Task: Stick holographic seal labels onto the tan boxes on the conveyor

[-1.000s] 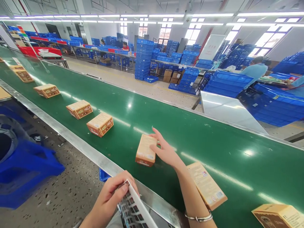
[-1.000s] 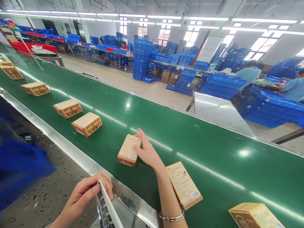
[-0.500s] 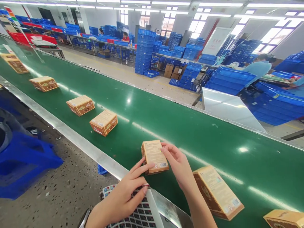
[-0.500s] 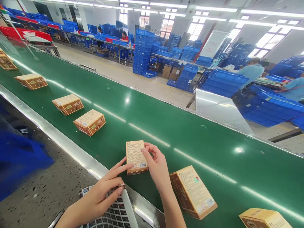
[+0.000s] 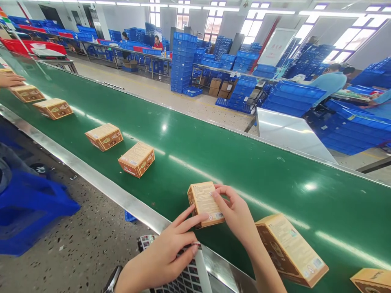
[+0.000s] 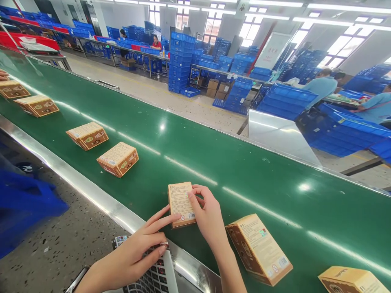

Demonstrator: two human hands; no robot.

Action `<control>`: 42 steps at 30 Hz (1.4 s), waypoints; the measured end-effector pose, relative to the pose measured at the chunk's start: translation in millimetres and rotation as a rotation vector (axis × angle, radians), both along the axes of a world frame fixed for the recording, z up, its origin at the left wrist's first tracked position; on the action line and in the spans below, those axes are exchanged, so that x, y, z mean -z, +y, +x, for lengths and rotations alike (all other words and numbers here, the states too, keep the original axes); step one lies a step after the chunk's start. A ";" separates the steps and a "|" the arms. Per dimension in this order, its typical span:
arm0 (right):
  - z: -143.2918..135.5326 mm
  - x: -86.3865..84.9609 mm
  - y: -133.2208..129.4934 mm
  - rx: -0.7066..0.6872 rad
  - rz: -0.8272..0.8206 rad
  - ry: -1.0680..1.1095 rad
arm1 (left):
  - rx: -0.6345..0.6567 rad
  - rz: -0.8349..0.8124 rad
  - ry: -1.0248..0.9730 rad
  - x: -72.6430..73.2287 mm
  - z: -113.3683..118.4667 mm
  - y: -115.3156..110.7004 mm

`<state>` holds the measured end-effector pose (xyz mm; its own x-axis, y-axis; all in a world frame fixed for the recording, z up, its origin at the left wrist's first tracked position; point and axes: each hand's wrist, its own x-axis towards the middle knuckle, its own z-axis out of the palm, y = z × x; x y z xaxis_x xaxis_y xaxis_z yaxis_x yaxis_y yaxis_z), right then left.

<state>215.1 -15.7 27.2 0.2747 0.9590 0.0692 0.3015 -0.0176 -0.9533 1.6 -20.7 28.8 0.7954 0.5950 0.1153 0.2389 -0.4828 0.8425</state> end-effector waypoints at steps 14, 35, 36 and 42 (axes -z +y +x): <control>20.3 -10.4 -14.3 0.375 0.053 -0.367 | -0.048 -0.113 -0.067 3.1 8.3 -9.8; -22.9 -12.1 -60.9 -0.260 0.498 -0.855 | -0.242 -0.452 -0.064 5.9 13.5 -21.9; -24.7 -12.0 -59.3 -0.252 0.518 -0.872 | -0.256 -0.471 -0.067 6.9 13.9 -21.8; -33.9 -19.0 -50.3 -0.340 0.507 -0.714 | -0.374 -0.663 -0.126 10.3 14.6 -12.2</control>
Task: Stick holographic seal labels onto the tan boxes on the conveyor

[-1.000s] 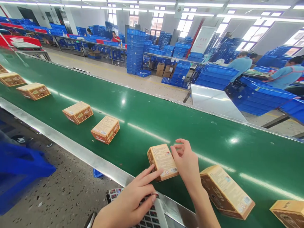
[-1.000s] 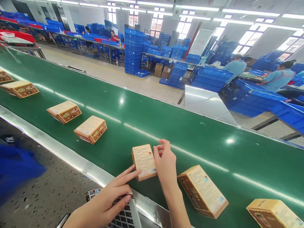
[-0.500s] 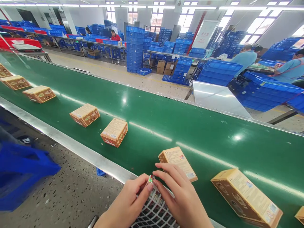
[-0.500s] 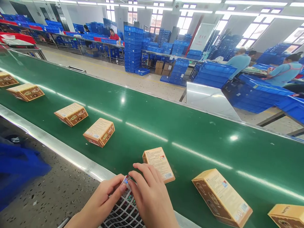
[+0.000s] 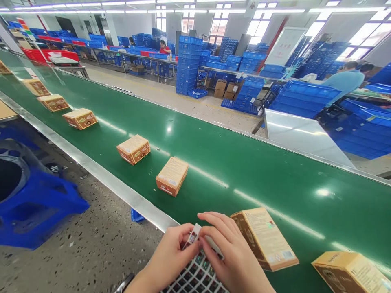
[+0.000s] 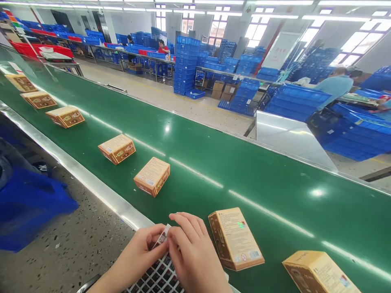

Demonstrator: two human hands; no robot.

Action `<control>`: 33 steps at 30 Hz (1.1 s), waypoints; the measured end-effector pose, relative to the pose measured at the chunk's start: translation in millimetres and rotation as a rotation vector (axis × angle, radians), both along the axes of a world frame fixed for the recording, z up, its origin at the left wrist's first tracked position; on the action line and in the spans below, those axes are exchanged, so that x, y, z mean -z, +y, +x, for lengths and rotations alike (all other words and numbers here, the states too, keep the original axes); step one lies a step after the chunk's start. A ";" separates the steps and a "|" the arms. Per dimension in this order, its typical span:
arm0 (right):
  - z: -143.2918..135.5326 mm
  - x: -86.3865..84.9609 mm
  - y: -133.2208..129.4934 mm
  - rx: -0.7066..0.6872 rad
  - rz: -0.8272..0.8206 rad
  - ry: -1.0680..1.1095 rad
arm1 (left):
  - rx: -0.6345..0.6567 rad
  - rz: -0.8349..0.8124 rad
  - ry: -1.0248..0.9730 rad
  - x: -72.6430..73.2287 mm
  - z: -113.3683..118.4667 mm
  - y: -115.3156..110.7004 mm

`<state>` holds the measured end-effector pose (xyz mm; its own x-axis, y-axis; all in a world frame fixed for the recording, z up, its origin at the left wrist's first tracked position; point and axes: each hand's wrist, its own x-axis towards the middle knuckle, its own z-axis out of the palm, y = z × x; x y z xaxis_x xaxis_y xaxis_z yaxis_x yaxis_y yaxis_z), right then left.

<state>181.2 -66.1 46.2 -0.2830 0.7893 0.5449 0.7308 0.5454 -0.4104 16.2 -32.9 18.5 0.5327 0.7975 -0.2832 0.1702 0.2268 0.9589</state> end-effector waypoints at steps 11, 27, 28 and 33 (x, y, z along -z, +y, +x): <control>1.6 30.3 107.5 0.141 -0.545 0.980 | -0.181 0.678 0.085 -6.7 -60.6 45.5; 2.2 24.8 111.9 0.339 -0.614 1.023 | 0.105 0.627 0.099 5.5 -33.9 42.7; 2.8 24.2 109.9 0.341 -0.614 1.025 | 0.114 0.616 0.099 5.3 -32.9 42.0; 5.1 23.7 101.3 0.372 -0.602 1.037 | 0.163 0.573 0.080 3.4 -28.2 39.0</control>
<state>186.3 35.2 22.4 0.3553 0.9298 -0.0960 -0.0150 -0.0970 -0.9952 -11.9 6.1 15.1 0.6557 0.7449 0.1236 0.2361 -0.3578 0.9034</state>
